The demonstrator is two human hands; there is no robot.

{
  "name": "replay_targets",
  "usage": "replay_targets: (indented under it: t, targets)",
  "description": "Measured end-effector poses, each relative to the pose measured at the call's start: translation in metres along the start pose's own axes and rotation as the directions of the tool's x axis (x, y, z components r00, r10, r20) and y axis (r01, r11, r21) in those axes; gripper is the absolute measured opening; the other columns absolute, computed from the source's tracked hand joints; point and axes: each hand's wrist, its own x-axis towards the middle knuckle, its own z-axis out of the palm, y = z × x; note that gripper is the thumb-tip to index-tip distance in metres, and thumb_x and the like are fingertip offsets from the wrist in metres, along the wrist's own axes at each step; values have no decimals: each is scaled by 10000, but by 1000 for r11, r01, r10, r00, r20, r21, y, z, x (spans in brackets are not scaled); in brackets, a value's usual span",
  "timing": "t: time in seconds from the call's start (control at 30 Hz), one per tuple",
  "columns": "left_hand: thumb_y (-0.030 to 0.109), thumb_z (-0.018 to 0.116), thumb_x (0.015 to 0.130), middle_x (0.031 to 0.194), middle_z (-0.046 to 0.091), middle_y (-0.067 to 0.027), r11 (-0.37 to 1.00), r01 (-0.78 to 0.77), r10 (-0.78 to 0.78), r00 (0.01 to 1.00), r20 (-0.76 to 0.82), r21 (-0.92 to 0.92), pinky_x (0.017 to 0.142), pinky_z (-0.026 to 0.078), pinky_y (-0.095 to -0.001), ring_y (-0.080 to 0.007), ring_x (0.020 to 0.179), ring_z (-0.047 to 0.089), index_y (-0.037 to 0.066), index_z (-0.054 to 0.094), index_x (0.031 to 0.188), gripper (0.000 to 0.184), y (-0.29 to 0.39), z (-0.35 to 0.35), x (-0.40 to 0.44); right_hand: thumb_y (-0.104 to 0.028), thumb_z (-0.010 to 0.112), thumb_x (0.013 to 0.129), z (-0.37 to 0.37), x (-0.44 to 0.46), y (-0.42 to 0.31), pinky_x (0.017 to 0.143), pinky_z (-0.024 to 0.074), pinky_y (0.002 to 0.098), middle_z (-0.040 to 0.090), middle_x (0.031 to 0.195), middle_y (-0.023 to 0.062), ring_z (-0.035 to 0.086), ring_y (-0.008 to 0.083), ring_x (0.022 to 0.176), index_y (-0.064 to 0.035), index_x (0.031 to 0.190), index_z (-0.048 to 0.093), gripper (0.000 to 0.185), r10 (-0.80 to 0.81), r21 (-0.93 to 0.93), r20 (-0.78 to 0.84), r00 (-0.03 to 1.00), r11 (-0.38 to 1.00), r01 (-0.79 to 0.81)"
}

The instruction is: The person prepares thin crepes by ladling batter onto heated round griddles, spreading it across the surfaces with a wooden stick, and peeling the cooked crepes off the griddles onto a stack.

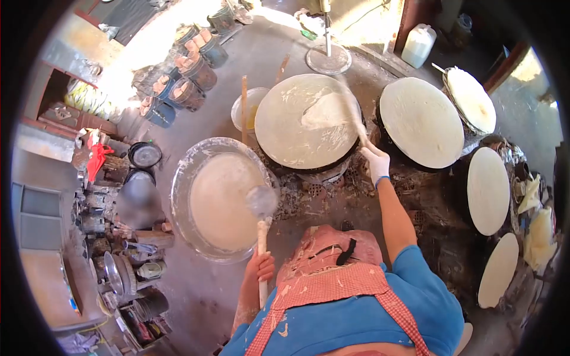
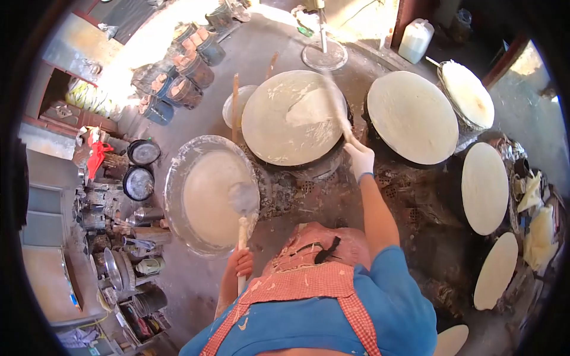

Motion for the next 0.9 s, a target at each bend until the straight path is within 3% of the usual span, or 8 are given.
replay_targets:
  t: [0.13, 0.2, 0.3, 0.47, 0.53, 0.67, 0.8, 0.9]
  targets:
    - [109, 386, 942, 547, 313, 25, 980, 53, -41, 997, 62, -194, 286, 274, -218, -74, 349, 309, 126, 444, 839, 119, 15, -11, 7, -80, 647, 770, 47, -47, 39, 423, 364, 236, 612, 709, -17, 467, 60, 488, -35, 1136, 624, 370, 210, 127, 71, 975, 968, -218]
    - [125, 381, 944, 545, 320, 21, 958, 118, -96, 991, 92, -263, 298, 286, -228, -81, 349, 312, 104, 433, 777, 176, 13, -5, 9, -157, 695, 765, 53, -42, 63, 349, 288, 229, 484, 562, -46, 370, 54, 385, -138, 1120, 651, 358, 30, 11, 146, 989, 999, -32]
    - [154, 374, 947, 537, 329, 13, 947, 165, -127, 980, 152, -276, 320, 304, -241, -89, 355, 320, 84, 397, 673, 283, 13, -2, 2, -153, 689, 764, 15, -8, 53, 690, 472, 258, 677, 898, 112, 625, 157, 782, -100, 1152, 627, 397, -273, -311, 126, 954, 902, 300]
    - [170, 384, 942, 522, 323, 12, 954, 131, -75, 975, 211, -269, 327, 301, -245, -90, 369, 331, 96, 360, 630, 322, 13, -6, 15, -323, 570, 811, -6, 45, -2, 658, 500, 388, 628, 804, 237, 627, 357, 750, -227, 1152, 615, 358, -443, -791, -49, 895, 564, 236]
    - [179, 391, 940, 515, 323, 12, 941, 126, -84, 986, 143, -314, 328, 298, -250, -93, 365, 327, 106, 344, 614, 337, 16, 0, 20, -323, 583, 812, 12, 40, -10, 580, 490, 412, 632, 721, 181, 626, 330, 642, -237, 1144, 616, 345, -442, -918, 279, 852, 139, 373]
    - [193, 396, 944, 519, 324, 12, 930, 163, -105, 977, 187, -331, 337, 302, -257, -96, 377, 330, 106, 341, 620, 340, 28, 25, 50, -311, 607, 793, -6, 21, -12, 480, 472, 424, 576, 585, 141, 604, 308, 531, -304, 1119, 612, 327, -453, -814, 560, 693, -147, 562]
    - [149, 463, 920, 515, 335, 39, 983, -180, 179, 983, 35, 38, 338, 281, -208, -60, 387, 332, 102, 382, 712, 228, 41, 76, 87, -307, 629, 785, -35, 33, 5, 465, 464, 435, 556, 573, 133, 585, 316, 500, -338, 1123, 602, 341, -577, -928, 234, 783, 107, 356]
    - [88, 482, 900, 544, 344, 48, 902, -315, 297, 949, 104, 295, 334, 280, -180, -33, 401, 332, 111, 373, 727, 206, 46, 115, 118, -341, 633, 778, -32, -1, 13, 485, 469, 442, 571, 593, 146, 590, 328, 518, -269, 1050, 637, 282, -497, -878, 432, 753, -42, 476]
